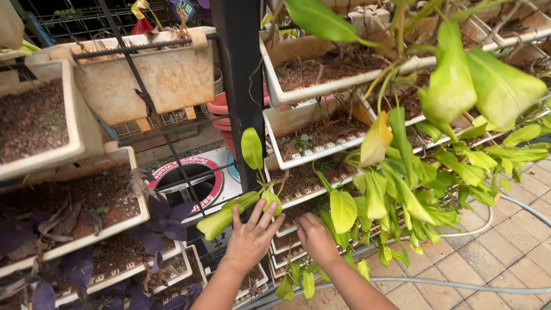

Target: The recorder is tending to plants in a vertical hydroponic or aeroponic wall garden, checking soil/medium and adjusting small plants.

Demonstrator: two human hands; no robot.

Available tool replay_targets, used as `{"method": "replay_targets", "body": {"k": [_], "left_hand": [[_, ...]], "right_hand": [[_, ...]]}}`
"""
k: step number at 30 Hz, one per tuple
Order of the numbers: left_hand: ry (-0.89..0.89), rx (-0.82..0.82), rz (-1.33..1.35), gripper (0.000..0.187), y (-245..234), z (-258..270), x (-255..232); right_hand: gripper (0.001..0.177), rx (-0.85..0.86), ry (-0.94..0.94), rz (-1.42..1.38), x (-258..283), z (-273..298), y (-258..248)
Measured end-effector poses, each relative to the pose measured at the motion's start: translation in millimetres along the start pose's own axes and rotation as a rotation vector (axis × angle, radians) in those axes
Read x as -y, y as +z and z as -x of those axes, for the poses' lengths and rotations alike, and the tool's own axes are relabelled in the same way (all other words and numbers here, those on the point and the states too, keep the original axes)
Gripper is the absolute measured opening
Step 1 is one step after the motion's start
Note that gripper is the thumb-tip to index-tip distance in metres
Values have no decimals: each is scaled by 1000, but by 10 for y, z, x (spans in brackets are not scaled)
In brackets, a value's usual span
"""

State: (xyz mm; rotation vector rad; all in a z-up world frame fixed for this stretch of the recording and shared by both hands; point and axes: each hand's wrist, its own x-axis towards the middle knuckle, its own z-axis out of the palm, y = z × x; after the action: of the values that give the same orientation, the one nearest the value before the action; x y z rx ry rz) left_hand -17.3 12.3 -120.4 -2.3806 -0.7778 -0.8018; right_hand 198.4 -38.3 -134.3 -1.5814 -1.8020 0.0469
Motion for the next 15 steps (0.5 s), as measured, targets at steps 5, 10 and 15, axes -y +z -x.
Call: {"method": "replay_targets", "body": {"k": [5, 10, 15], "left_hand": [[126, -116, -83, 54, 152, 104, -82], [253, 60, 69, 38, 218, 88, -174], [218, 327, -86, 37, 288, 17, -194]], "right_hand": [[16, -61, -30, -48, -166, 13, 185], [15, -99, -35, -69, -263, 35, 344], [23, -65, -88, -49, -505, -15, 625]]}}
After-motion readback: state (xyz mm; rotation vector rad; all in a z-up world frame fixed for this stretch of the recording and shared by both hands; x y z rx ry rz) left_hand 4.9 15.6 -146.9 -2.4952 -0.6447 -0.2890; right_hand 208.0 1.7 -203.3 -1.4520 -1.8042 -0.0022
